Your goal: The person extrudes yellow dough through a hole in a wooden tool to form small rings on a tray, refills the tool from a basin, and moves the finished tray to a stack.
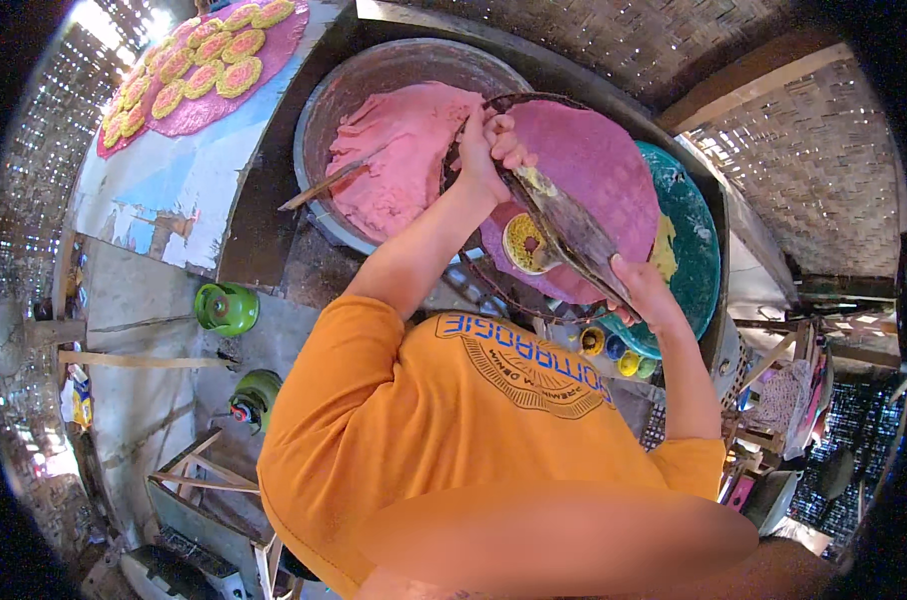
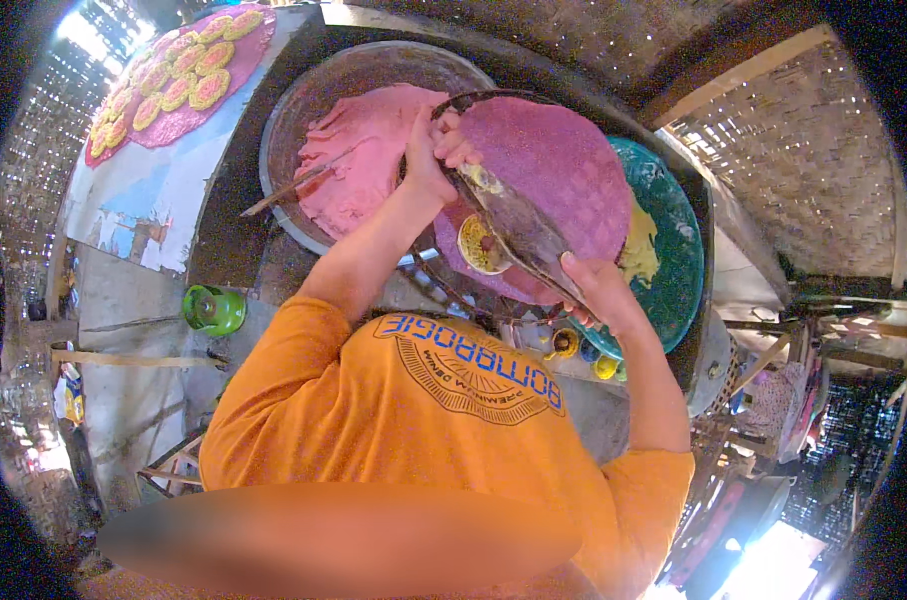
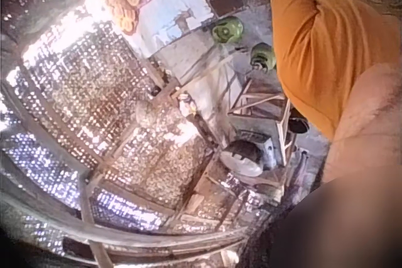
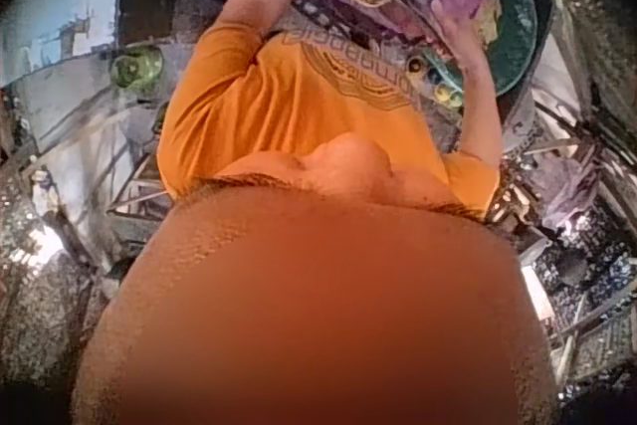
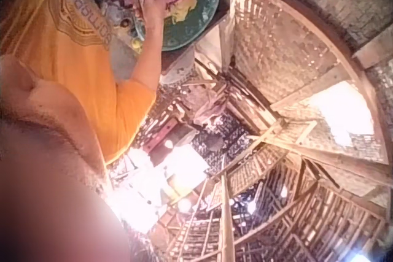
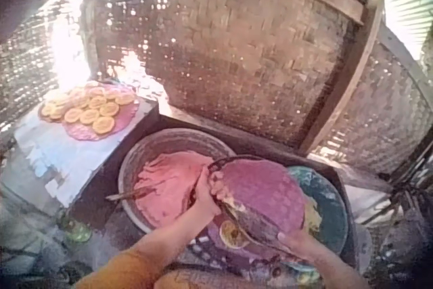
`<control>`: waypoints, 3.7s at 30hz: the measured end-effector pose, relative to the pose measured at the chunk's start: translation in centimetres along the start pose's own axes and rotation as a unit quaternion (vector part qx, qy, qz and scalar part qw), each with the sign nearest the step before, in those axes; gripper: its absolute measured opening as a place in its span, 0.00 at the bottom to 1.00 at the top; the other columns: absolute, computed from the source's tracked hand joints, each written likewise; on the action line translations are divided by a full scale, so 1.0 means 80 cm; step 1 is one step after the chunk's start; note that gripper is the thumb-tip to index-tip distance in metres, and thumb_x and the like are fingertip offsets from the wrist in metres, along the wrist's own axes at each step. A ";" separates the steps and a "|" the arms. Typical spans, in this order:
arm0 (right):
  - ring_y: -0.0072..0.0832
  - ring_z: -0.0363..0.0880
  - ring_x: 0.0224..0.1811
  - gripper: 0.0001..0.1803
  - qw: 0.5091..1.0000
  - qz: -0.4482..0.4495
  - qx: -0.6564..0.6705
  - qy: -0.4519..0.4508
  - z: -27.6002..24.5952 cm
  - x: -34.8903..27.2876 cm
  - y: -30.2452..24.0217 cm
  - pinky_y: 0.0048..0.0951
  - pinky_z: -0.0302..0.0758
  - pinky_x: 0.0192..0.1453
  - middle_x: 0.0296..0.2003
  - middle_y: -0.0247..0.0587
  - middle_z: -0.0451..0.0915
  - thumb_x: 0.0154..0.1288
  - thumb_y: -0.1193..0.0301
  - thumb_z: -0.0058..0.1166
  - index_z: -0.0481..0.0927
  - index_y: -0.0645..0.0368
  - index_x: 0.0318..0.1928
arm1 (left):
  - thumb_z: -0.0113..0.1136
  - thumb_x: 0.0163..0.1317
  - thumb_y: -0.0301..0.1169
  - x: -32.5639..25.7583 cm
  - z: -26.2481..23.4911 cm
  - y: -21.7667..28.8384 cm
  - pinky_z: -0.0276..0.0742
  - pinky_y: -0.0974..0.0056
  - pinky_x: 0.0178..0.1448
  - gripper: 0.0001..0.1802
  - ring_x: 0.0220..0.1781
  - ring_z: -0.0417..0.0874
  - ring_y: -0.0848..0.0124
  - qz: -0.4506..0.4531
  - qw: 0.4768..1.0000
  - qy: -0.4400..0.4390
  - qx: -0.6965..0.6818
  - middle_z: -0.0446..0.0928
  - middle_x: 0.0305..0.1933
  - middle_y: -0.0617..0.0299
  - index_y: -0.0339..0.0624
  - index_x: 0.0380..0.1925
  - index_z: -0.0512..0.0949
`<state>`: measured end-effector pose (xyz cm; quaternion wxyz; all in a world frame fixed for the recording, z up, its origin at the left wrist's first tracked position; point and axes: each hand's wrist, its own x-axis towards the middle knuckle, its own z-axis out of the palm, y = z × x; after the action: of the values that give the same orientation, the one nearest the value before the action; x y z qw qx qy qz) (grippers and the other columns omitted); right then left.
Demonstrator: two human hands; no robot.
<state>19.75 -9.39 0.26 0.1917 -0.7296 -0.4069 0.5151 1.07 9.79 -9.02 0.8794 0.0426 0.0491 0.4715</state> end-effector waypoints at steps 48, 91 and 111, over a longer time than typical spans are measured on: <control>0.40 0.74 0.35 0.11 0.870 -0.265 -0.366 0.196 0.049 0.116 0.014 0.39 0.72 0.40 0.26 0.42 0.74 0.53 0.64 0.50 0.79 0.57 0.24 | 0.55 0.58 0.29 -0.173 -0.041 0.168 0.68 0.48 0.57 0.04 0.38 0.73 0.71 0.499 0.527 0.013 0.688 0.71 0.31 0.61 0.41 0.31 0.72; 0.42 0.71 0.48 0.32 0.771 -0.568 -0.189 0.217 0.061 0.033 -0.219 0.33 0.67 0.52 0.46 0.49 0.71 0.53 0.60 0.55 0.66 0.65 0.55 | 0.63 0.40 0.40 -0.115 0.076 0.054 0.71 0.59 0.32 0.20 0.27 0.76 0.59 0.452 0.241 -0.096 0.853 0.73 0.25 0.56 0.39 0.33 0.76; 0.22 0.68 0.30 0.25 0.806 -0.472 0.054 0.353 -0.098 -0.153 -0.123 0.26 0.69 0.35 0.29 0.32 0.69 0.52 0.73 0.53 0.63 0.58 0.51 | 0.61 0.47 0.36 -0.129 0.108 0.063 0.76 0.62 0.44 0.23 0.39 0.79 0.61 0.208 0.565 -0.128 0.788 0.78 0.35 0.54 0.36 0.43 0.73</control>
<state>21.24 -12.15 17.54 0.5813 -0.5673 -0.5766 0.0887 -7.71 3.75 0.65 0.3711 0.7880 0.2776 0.4053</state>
